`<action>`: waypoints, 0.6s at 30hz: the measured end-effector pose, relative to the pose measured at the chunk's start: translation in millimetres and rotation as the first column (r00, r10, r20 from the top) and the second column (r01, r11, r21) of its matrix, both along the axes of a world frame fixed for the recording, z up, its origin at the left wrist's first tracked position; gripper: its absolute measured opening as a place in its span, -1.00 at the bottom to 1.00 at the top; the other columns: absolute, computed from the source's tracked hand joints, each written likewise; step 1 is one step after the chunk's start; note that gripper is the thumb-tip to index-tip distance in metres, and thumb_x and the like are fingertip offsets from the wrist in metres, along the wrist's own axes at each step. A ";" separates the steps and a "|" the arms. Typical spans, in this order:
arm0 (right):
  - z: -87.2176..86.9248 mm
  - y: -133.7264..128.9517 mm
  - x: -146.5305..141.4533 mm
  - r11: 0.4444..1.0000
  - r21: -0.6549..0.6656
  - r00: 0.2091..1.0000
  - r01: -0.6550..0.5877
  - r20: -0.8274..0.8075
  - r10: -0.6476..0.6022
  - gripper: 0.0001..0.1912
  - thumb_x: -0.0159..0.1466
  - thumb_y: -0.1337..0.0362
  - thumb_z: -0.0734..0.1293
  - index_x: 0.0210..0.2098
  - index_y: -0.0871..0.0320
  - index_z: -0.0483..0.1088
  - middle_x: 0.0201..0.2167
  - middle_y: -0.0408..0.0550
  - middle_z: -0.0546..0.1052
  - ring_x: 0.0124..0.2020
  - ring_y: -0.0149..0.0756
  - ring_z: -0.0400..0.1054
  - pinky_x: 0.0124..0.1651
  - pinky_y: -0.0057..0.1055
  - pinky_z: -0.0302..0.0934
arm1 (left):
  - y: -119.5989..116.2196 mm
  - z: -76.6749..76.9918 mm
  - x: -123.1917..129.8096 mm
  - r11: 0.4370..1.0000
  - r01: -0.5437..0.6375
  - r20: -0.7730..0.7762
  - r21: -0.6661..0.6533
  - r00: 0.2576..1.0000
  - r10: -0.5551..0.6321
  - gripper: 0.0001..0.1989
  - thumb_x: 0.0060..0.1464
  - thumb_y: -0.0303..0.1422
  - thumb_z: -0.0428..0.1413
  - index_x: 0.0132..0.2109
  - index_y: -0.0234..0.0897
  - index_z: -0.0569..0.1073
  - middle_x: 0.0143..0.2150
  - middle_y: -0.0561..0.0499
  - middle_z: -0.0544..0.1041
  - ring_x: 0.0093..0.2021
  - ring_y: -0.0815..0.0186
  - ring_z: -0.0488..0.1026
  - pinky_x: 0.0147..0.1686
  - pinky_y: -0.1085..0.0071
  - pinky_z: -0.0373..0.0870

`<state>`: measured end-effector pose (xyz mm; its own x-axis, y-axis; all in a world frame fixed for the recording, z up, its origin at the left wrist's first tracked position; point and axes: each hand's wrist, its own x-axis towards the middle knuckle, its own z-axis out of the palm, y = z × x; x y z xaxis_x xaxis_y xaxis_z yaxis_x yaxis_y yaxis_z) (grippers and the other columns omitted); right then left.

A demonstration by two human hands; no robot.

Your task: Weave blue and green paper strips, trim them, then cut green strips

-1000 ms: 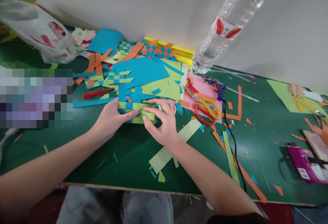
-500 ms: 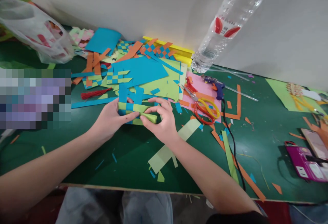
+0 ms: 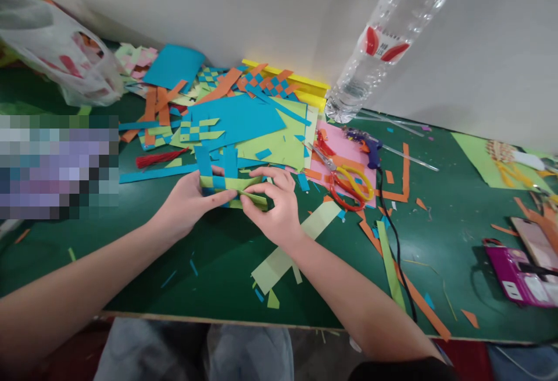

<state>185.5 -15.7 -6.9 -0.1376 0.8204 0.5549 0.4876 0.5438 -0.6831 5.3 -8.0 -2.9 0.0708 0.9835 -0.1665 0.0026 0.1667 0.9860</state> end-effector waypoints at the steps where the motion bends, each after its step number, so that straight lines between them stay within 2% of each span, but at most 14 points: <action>1: 0.1 -0.4 -0.2 1.000 0.006 1.000 0.005 0.003 -0.005 -0.94 0.19 0.30 0.38 -0.42 0.04 0.46 -0.14 -0.03 0.52 -0.03 -0.16 0.40 0.07 -0.03 0.27 | 0.0 0.7 0.2 1.000 0.009 0.021 -0.004 1.000 -0.008 -0.57 -0.20 -0.18 0.38 -0.19 -0.27 0.47 -0.37 0.04 0.55 -0.38 0.28 0.48 -0.31 0.38 0.39; 11: -0.2 -4.6 -3.5 0.993 0.113 0.996 0.044 0.069 -0.052 -0.90 0.19 0.27 0.41 -0.47 0.03 0.49 -0.11 -0.05 0.50 0.01 -0.11 0.33 0.10 0.00 0.21 | -1.4 3.3 0.3 0.999 -0.024 -0.025 0.031 0.999 0.025 -0.60 -0.24 -0.22 0.41 -0.28 -0.27 0.46 -0.37 0.05 0.52 -0.40 0.30 0.48 -0.37 0.40 0.41; 18: -0.1 -4.4 -5.5 0.991 0.122 0.996 0.049 0.071 -0.058 -0.87 0.18 0.27 0.43 -0.51 0.01 0.47 -0.13 -0.08 0.50 0.00 -0.12 0.34 0.07 -0.01 0.24 | -3.8 6.0 1.7 0.999 -0.028 -0.058 0.028 0.998 0.029 -0.60 -0.23 -0.19 0.41 -0.30 -0.28 0.45 -0.40 0.06 0.52 -0.42 0.31 0.48 -0.37 0.39 0.42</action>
